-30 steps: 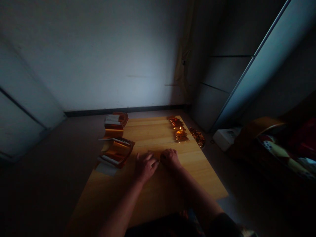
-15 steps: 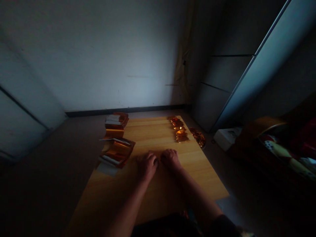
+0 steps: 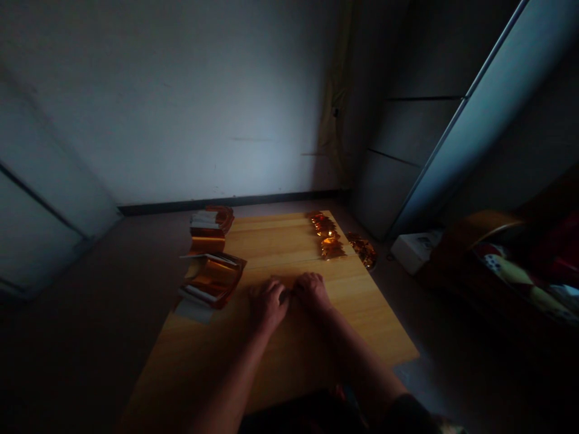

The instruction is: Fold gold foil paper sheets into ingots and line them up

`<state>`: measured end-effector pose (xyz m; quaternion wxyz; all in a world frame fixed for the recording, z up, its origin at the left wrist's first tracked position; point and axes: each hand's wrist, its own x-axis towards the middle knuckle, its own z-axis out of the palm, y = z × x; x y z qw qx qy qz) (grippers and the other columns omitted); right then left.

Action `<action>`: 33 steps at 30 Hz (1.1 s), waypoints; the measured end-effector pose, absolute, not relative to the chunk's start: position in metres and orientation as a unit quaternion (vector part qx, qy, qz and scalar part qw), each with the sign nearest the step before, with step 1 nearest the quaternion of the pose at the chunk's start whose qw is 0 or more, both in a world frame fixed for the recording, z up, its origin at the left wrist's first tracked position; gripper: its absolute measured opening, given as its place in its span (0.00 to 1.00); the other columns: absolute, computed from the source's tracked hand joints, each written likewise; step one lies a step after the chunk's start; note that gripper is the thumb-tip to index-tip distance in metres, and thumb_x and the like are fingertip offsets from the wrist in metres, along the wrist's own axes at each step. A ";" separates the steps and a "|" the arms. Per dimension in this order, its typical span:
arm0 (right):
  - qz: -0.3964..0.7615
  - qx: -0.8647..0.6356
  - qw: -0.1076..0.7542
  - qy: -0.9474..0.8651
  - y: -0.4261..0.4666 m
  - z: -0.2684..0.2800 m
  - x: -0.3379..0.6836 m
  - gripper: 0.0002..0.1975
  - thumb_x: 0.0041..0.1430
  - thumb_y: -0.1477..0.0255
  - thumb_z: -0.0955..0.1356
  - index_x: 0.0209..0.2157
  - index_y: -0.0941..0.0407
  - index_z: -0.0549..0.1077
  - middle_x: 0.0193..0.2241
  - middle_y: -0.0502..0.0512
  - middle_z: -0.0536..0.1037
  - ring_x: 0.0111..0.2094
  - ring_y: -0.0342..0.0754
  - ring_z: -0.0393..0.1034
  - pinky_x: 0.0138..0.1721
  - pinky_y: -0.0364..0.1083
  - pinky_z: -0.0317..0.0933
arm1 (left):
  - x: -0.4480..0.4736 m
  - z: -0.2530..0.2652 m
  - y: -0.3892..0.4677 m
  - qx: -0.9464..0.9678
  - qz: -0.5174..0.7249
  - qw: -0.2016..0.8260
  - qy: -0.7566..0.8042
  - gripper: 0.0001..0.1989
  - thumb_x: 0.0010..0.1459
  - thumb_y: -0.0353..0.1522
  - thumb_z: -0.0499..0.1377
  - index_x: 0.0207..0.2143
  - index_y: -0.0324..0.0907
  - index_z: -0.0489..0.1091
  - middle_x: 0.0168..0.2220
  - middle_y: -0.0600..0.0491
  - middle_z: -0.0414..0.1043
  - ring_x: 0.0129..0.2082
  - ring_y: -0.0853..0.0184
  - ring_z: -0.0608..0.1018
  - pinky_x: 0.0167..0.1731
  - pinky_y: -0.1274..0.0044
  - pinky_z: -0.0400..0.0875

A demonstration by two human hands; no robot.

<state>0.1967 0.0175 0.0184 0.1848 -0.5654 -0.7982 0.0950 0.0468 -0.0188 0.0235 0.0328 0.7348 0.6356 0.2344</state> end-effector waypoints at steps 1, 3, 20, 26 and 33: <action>0.093 -0.564 0.188 -0.799 0.018 0.018 0.197 0.06 0.59 0.72 0.65 0.33 0.54 0.75 0.33 0.53 0.75 0.38 0.46 0.64 0.42 0.45 0.49 | 0.047 0.024 -0.019 0.736 0.232 0.033 0.635 0.06 0.55 0.36 0.56 0.33 0.46 0.71 0.45 0.52 0.73 0.49 0.59 0.71 0.51 0.60 0.54; 0.090 -0.560 0.192 -0.800 0.018 0.016 0.197 0.06 0.59 0.72 0.66 0.33 0.54 0.75 0.33 0.53 0.75 0.37 0.46 0.64 0.42 0.45 0.49 | 0.046 0.025 -0.019 0.740 0.224 0.036 0.634 0.06 0.55 0.35 0.56 0.34 0.46 0.71 0.45 0.51 0.73 0.48 0.59 0.71 0.51 0.61 0.55; 0.092 -0.565 0.196 -0.796 0.016 0.019 0.197 0.05 0.59 0.73 0.65 0.33 0.55 0.74 0.33 0.53 0.75 0.38 0.46 0.65 0.42 0.44 0.50 | 0.046 0.012 -0.023 0.766 0.201 -0.003 0.610 0.15 0.58 0.27 0.51 0.41 0.51 0.71 0.52 0.49 0.69 0.54 0.58 0.67 0.55 0.50 0.46; 0.093 -0.568 0.193 -0.795 0.015 0.019 0.198 0.06 0.59 0.73 0.65 0.33 0.55 0.74 0.34 0.54 0.75 0.38 0.47 0.65 0.42 0.45 0.50 | 0.045 0.014 -0.023 0.766 0.194 0.014 0.612 0.18 0.56 0.24 0.50 0.42 0.52 0.71 0.53 0.49 0.68 0.56 0.57 0.67 0.55 0.49 0.47; 0.099 -0.563 0.208 -0.794 0.016 0.016 0.197 0.06 0.58 0.74 0.65 0.33 0.55 0.75 0.33 0.53 0.75 0.38 0.47 0.64 0.43 0.44 0.50 | 0.046 0.014 -0.024 0.765 0.187 0.020 0.616 0.19 0.55 0.22 0.49 0.40 0.51 0.72 0.54 0.49 0.68 0.56 0.56 0.67 0.55 0.48 0.46</action>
